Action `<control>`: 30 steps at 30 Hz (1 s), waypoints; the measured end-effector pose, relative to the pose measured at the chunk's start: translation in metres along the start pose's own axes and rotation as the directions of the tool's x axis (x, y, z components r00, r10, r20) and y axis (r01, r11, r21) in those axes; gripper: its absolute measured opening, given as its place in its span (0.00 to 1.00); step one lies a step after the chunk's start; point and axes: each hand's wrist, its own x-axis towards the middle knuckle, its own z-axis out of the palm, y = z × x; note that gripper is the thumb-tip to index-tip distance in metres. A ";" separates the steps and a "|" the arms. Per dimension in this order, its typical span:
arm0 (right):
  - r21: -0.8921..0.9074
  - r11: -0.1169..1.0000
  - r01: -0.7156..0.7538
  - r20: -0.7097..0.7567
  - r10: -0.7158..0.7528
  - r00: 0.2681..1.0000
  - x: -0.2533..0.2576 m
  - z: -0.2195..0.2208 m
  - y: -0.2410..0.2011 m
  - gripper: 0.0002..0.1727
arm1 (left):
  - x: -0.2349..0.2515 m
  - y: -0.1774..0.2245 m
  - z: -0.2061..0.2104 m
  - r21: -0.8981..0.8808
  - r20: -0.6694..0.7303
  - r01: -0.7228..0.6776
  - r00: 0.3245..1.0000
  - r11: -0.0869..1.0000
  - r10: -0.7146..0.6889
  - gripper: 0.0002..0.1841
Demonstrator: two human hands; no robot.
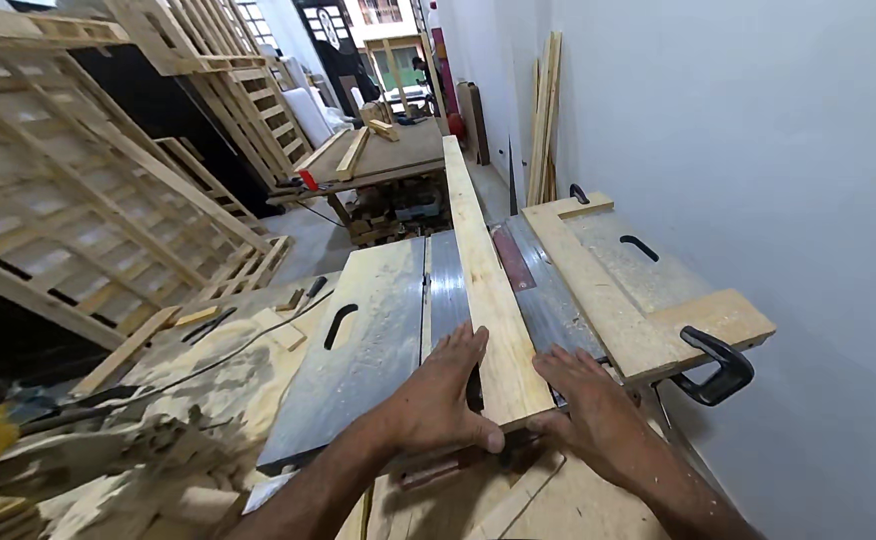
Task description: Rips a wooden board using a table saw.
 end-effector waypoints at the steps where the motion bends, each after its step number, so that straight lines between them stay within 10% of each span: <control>1: 0.000 1.000 0.005 0.001 -0.005 1.000 0.000 0.000 0.001 0.40 | 0.000 0.001 -0.001 0.013 0.005 -0.002 1.000 1.000 0.002 0.81; 17: -0.038 0.996 -0.078 0.326 0.086 0.941 0.018 -0.026 -0.010 0.39 | 0.010 0.001 0.003 0.115 -0.022 0.033 0.999 0.993 -0.031 0.76; 30: -0.020 0.994 -0.110 0.314 0.111 0.943 0.048 -0.028 -0.006 0.37 | 0.035 -0.018 -0.004 0.120 -0.028 0.079 0.997 0.990 -0.077 0.77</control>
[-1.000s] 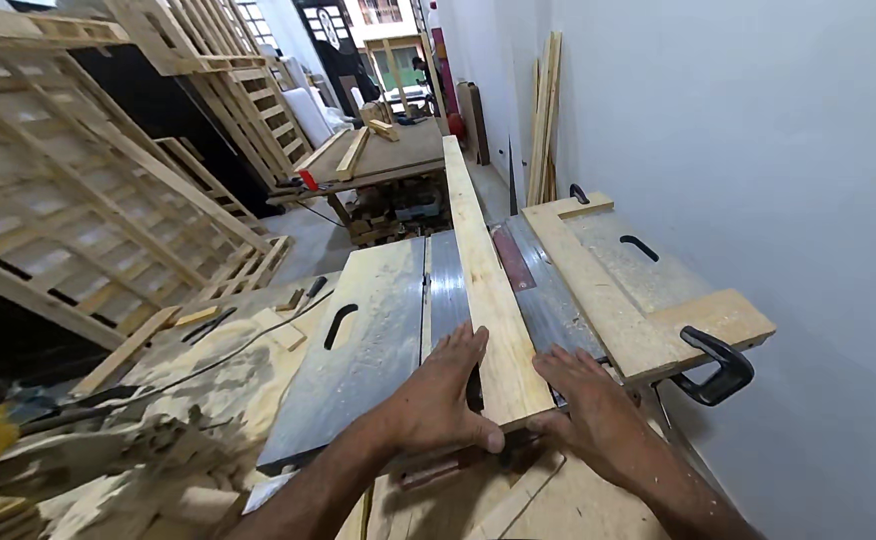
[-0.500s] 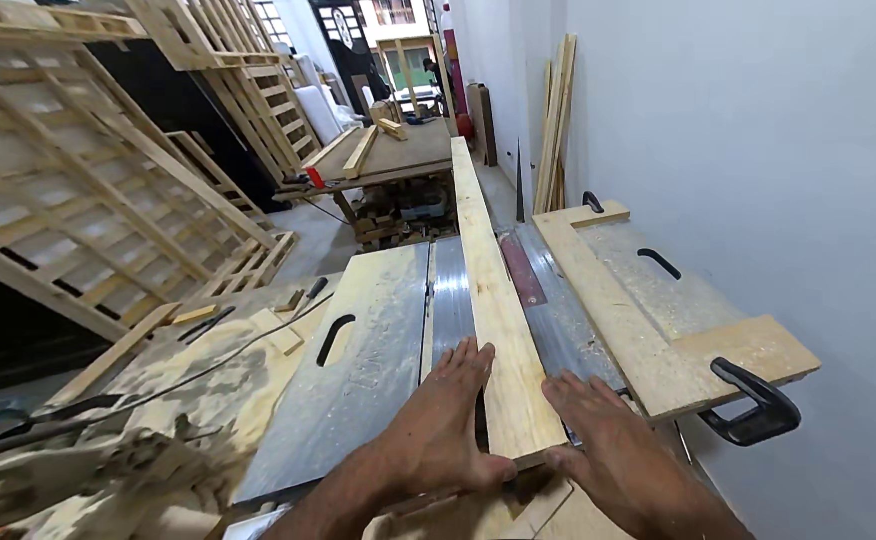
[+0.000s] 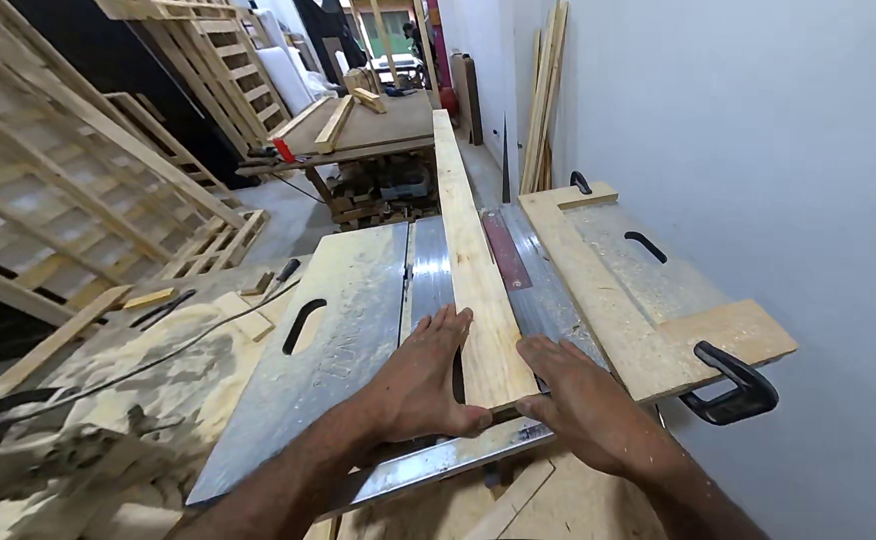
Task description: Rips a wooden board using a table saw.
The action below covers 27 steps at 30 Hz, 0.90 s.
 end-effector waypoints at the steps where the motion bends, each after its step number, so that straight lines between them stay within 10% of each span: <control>1: -0.003 1.000 -0.001 -0.006 0.001 1.000 0.002 -0.001 0.000 0.37 | 0.002 -0.002 0.000 -0.003 -0.001 0.001 1.000 1.000 -0.001 0.77; 9: 0.008 1.000 -0.023 -0.226 0.024 0.974 0.003 0.008 -0.004 0.38 | 0.019 -0.018 -0.001 -0.005 -0.038 -0.019 0.999 1.000 0.018 0.77; 15: -0.041 0.994 0.103 -0.777 -0.097 0.622 -0.028 0.013 0.019 0.29 | 0.028 -0.022 -0.005 -0.004 -0.041 -0.011 0.999 1.000 0.011 0.77; 27: 0.064 0.997 0.049 -0.888 0.034 0.459 -0.024 0.013 0.073 0.28 | 0.057 -0.044 -0.011 -0.021 -0.057 -0.020 0.998 1.000 0.019 0.77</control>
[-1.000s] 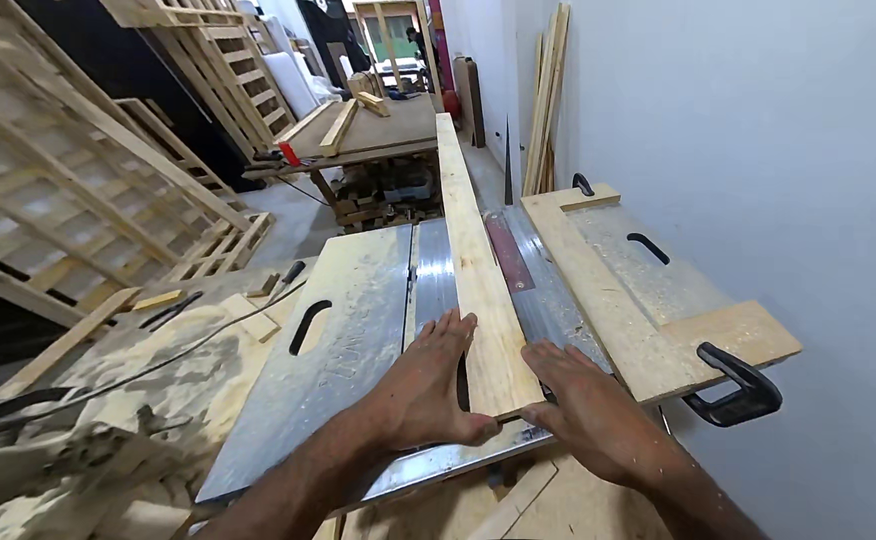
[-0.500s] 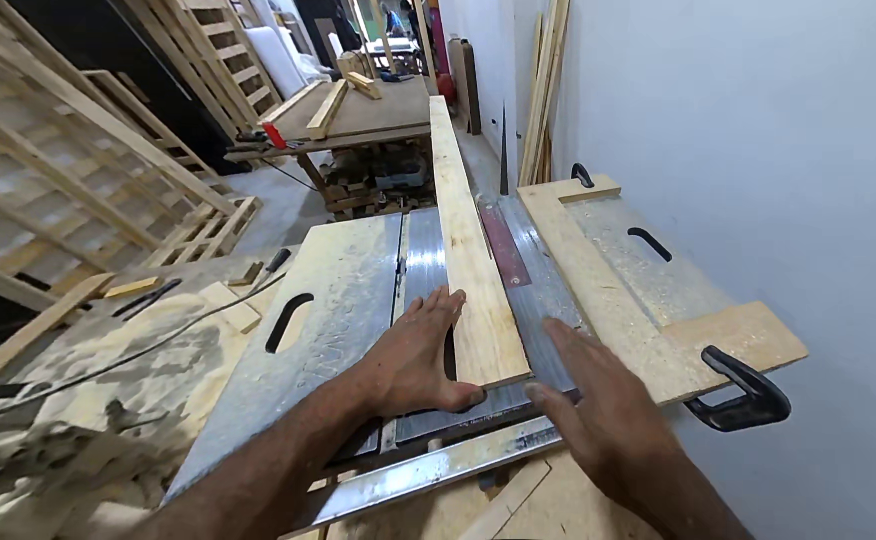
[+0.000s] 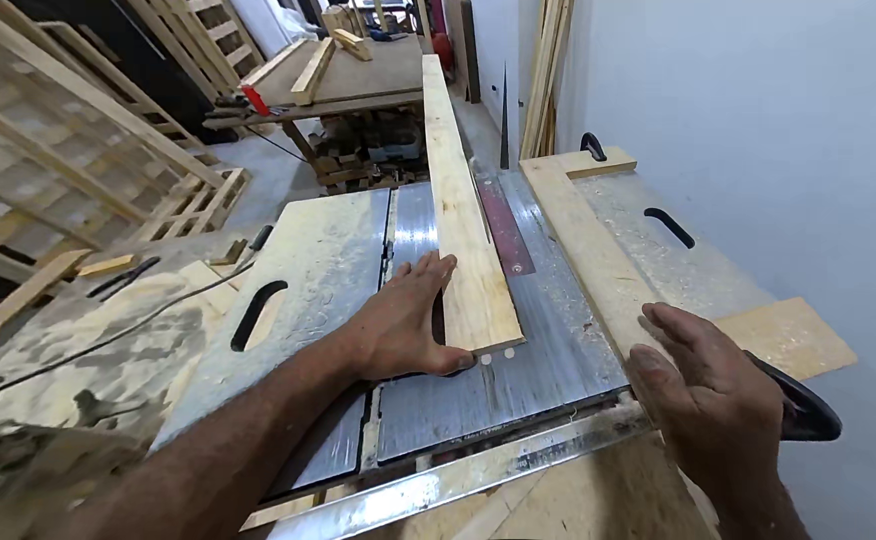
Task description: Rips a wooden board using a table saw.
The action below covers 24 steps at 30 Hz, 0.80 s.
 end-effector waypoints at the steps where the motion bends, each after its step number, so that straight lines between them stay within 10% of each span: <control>1: -0.020 1.000 0.001 0.004 -0.001 1.000 -0.001 0.000 0.000 0.29 | 0.003 -0.002 0.000 -0.002 -0.004 -0.001 1.000 1.000 0.001 0.78; 24: -0.016 0.998 0.061 0.008 -0.061 0.998 -0.003 0.009 -0.002 0.33 | 0.077 -0.054 -0.017 -0.040 -0.001 0.022 1.000 0.999 -0.022 0.72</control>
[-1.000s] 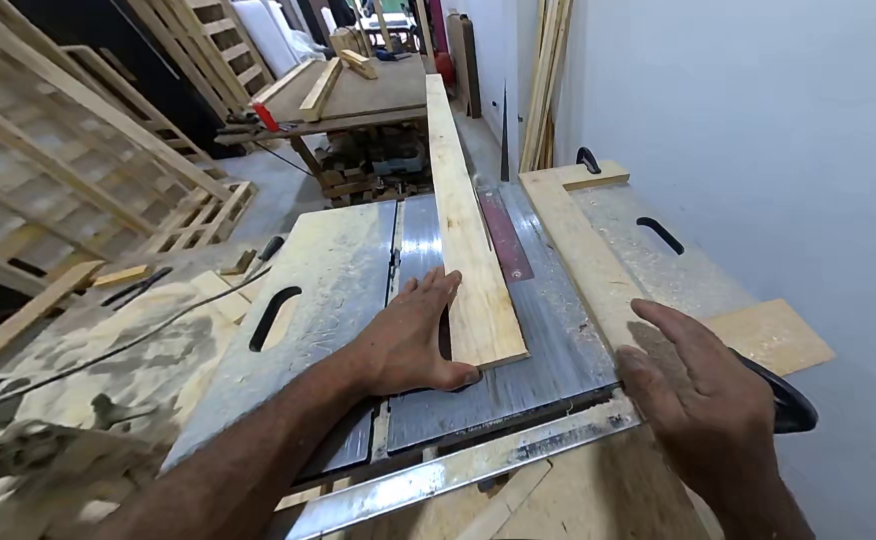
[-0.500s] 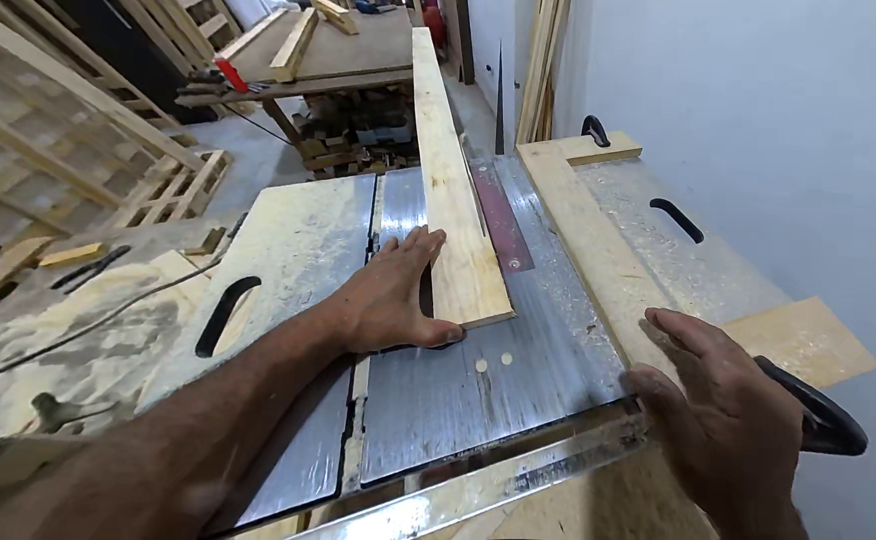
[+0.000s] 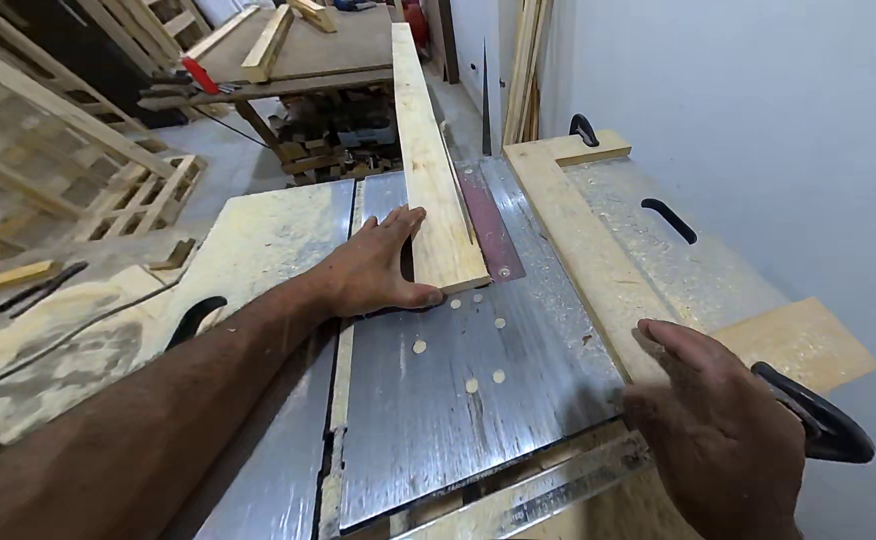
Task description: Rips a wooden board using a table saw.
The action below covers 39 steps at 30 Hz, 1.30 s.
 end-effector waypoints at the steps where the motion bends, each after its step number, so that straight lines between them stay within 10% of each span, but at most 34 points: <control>1: -0.011 1.000 0.002 -0.004 -0.002 1.000 0.000 0.001 0.000 0.34 | 0.004 -0.003 -0.001 -0.003 -0.001 -0.002 1.000 1.000 0.002 0.72; 13: -0.125 0.991 -0.057 -0.064 0.049 0.997 -0.001 0.006 -0.002 0.35 | 0.048 -0.033 -0.020 -0.063 -0.006 0.032 0.999 0.997 -0.033 0.59; 19: -0.092 0.987 -0.131 -0.018 0.130 0.991 0.001 0.000 -0.002 0.37 | 0.016 -0.010 -0.025 0.172 -0.097 -0.074 0.991 0.982 0.092 0.34; 26: -0.181 0.966 -0.187 0.018 0.194 0.981 0.003 -0.001 -0.006 0.41 | 0.013 0.008 -0.060 0.276 -0.155 0.000 0.987 0.961 0.044 0.32; 39: -0.283 0.924 -0.257 0.130 0.303 0.944 0.012 -0.006 -0.014 0.41 | 0.006 0.017 -0.107 0.119 -0.392 0.020 0.920 0.993 0.029 0.11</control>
